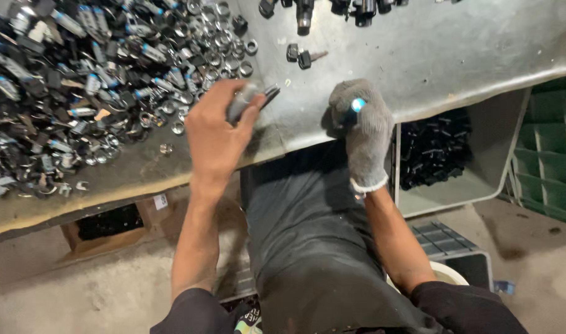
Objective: The person sits at a workbench covered with piles of small black cylindrical components and processes them one at a time. They hold a component in a gloved hand, insert a handheld reaming tool into its opening and twist it to work the inside, then set the part aside and pick up the next one, occasionally using pliers lying on the bench.
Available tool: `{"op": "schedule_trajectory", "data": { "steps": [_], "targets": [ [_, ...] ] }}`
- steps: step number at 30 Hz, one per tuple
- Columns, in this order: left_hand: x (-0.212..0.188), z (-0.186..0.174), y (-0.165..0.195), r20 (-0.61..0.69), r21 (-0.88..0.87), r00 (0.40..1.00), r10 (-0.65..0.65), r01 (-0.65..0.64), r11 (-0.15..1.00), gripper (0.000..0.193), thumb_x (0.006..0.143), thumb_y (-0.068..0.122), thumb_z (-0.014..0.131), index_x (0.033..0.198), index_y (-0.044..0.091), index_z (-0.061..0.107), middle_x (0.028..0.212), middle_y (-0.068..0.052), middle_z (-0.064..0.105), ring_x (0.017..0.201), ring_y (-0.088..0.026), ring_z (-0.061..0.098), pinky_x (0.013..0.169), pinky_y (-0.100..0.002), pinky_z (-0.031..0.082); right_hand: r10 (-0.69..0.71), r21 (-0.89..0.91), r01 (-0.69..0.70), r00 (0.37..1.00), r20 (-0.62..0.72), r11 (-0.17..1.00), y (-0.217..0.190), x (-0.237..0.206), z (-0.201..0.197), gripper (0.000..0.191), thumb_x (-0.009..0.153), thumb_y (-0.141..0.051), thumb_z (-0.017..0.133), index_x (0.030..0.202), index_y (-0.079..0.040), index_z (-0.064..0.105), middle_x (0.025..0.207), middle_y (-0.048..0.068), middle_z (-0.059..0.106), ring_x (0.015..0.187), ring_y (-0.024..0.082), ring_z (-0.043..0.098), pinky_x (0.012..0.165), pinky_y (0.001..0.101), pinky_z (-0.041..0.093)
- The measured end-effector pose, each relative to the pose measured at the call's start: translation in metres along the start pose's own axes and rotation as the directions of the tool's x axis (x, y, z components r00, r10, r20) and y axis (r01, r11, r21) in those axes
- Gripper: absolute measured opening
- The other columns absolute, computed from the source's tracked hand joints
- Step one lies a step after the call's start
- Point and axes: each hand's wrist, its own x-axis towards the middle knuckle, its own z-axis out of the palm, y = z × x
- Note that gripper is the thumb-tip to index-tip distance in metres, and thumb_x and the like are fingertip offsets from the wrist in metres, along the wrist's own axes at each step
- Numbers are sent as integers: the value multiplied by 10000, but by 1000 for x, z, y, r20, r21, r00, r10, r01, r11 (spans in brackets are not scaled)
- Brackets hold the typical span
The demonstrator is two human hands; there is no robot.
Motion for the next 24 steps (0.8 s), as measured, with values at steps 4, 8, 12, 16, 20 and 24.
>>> {"op": "schedule_trajectory", "data": {
  "steps": [4, 8, 12, 16, 20, 24],
  "targets": [
    [1, 26, -1, 65, 41, 989, 129, -132, 990, 220, 901, 138, 784, 1101, 112, 696, 1029, -74, 706, 886, -317, 704, 748, -408, 542, -65, -59, 73, 989, 130, 996, -19, -25, -3, 207, 929, -136, 525, 1030, 35, 586, 1077, 103, 557, 869, 135, 554, 802, 255, 484],
    [32, 50, 3, 91, 161, 965, 246, -258, 953, 322, 834, 78, 768, 1146, 141, 722, 1080, -78, 636, 795, -328, 691, 647, -454, 506, 82, -186, -71, 995, 54, 980, -30, -34, 1, 218, 908, -62, 504, 1076, 36, 605, 1216, 144, 588, 977, 153, 614, 878, 261, 532],
    [68, 71, 16, 196, 316, 939, 282, -333, 888, 208, 809, 162, 810, 968, 136, 679, 1068, -90, 582, 702, -339, 675, 563, -479, 500, 43, -342, -33, 999, 23, 939, -31, -36, 2, 317, 936, 22, 464, 1228, -12, 583, 1377, 132, 623, 1048, 149, 696, 932, 282, 598],
    [55, 50, 24, 150, 194, 952, 267, -293, 936, 270, 763, 114, 794, 1016, 127, 701, 1064, -65, 622, 769, -329, 679, 608, -446, 509, 76, -325, -62, 997, 31, 944, -35, -42, -8, 221, 987, -18, 570, 1204, -38, 607, 1179, 72, 655, 912, 114, 651, 810, 255, 560],
    [-4, 6, 20, 15, -106, 991, 136, -134, 985, 248, 842, 34, 794, 1057, 73, 676, 1040, -83, 638, 872, -249, 606, 776, -348, 484, 156, -522, -163, 986, -57, 837, -36, -49, -15, 212, 942, -87, 611, 1149, -55, 647, 913, 25, 659, 772, 85, 586, 711, 245, 522],
    [-81, 1, 6, 108, -580, 990, -88, 135, 804, 170, 884, 8, 708, 1022, 31, 612, 1090, -113, 709, 992, -169, 650, 890, -309, 515, 139, -343, -91, 983, 117, 935, -28, -57, -10, 155, 990, -130, 575, 1070, -29, 661, 961, 14, 616, 892, 85, 546, 812, 254, 480]
  ]
}}
